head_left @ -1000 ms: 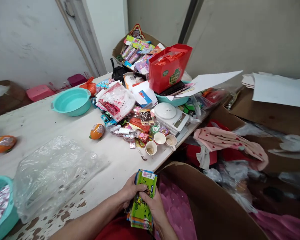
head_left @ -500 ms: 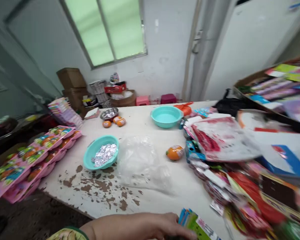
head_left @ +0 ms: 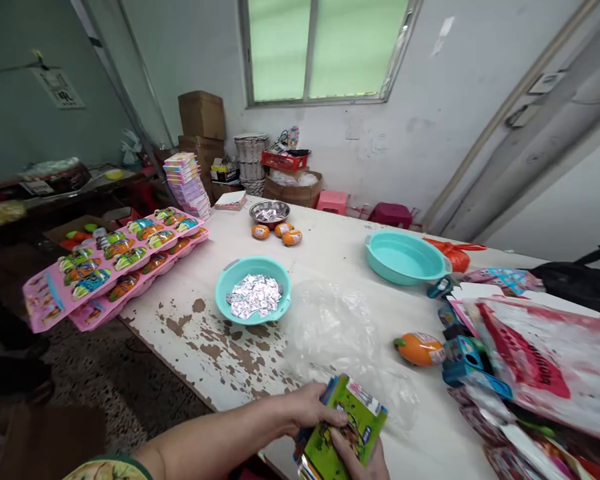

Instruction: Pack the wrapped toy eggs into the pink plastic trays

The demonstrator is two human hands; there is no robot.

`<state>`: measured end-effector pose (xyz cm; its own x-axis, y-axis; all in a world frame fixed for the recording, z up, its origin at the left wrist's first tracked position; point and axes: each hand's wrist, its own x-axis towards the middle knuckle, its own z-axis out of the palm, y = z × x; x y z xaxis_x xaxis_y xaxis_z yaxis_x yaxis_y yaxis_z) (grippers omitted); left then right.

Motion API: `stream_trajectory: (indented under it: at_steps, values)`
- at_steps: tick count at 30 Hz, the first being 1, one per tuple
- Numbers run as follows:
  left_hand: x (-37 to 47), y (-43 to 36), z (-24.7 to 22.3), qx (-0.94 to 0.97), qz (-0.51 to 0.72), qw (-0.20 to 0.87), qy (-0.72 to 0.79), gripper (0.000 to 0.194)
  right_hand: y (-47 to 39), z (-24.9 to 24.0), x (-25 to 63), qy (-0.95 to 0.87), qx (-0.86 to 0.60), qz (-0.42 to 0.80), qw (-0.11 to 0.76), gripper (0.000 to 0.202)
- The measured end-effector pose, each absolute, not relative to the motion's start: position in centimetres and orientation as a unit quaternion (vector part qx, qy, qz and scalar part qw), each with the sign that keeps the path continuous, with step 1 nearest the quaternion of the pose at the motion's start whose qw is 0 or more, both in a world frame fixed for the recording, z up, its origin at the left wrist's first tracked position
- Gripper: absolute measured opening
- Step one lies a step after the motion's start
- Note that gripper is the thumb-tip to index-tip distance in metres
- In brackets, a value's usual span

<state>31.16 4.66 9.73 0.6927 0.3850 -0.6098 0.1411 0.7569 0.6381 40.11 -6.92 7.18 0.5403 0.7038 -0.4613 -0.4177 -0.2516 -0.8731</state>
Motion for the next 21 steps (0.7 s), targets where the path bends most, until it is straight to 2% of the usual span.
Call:
stream_trajectory:
  at_steps: [7, 11, 15, 21]
  values:
    - [20.1, 11.4, 11.7, 0.422, 0.137, 0.812, 0.380, 0.056, 1.3, 9.0, 31.0, -0.084, -0.541, 0.565, 0.618, 0.080]
    - [14.7, 13.5, 10.7, 0.475, 0.164, 0.744, 0.440, 0.064, 3.7, 8.3, 28.6, -0.080, -0.494, 0.610, 0.614, 0.068]
    - [10.5, 14.2, 8.2, 0.454, 0.163, 0.678, 0.554, 0.076, 4.2, 7.9, 29.3, -0.079, -0.487, 0.619, 0.611, 0.057]
    - [10.5, 12.7, 5.4, 0.457, 0.143, 0.635, 0.607, 0.080, 1.4, 8.3, 34.9, -0.097, -0.503, 0.578, 0.636, 0.062]
